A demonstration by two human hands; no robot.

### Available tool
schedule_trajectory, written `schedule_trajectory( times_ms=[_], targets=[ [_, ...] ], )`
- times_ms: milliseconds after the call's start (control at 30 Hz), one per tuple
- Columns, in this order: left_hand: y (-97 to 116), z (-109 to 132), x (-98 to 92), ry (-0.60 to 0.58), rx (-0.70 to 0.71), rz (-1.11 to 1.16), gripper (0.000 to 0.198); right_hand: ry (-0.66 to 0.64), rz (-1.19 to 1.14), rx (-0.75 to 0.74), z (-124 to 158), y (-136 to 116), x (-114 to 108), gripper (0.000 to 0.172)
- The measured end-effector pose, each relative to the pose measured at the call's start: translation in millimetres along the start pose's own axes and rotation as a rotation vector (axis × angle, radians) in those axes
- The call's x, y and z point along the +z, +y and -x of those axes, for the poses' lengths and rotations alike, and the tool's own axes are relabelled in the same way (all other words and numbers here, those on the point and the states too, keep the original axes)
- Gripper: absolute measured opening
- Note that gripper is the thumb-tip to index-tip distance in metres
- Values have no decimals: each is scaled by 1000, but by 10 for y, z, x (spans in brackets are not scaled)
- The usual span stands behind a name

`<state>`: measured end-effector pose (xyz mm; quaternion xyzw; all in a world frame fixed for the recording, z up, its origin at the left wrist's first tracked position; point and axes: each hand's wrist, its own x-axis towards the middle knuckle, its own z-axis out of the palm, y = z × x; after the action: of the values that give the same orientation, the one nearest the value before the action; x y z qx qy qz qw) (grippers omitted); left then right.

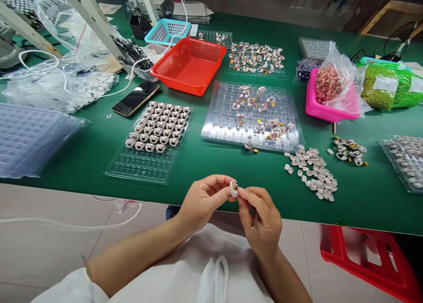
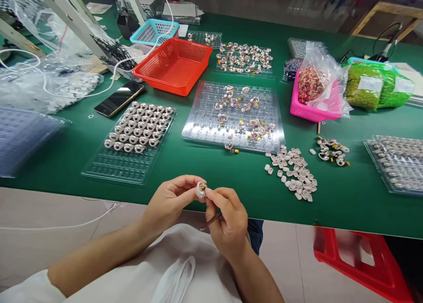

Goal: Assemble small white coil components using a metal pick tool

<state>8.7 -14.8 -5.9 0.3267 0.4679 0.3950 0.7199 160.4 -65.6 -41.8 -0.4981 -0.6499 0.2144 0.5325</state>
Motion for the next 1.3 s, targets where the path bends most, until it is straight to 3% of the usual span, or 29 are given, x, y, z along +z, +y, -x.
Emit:
schedule_trajectory(
  times_ms=[333,500,667,767,900,1067,1300],
  targets=[
    [-17,-35,19,39,-19,1,13,1,119,-99,-12,40,25,56],
    [-13,-63,12,12,-138,121,13,-15,137,-121,-64,17,11,50],
    [20,-102,-7,-116,-287,285,12,-45,-106,100,-38,17,-27,28],
    [18,-115,-14,-152,-345,329,11,7,-255,276,5,46,-50,15],
    [-1,-128,-13,-140,-380,345,8,50,-307,409,63,97,-75,17],
    [-22,-138,-10,-124,-388,381,5,22,-300,491,102,126,-113,17],
    [-8,-129,-5,-93,-397,417,4,7,-367,471,93,131,-117,14]
  ],
)
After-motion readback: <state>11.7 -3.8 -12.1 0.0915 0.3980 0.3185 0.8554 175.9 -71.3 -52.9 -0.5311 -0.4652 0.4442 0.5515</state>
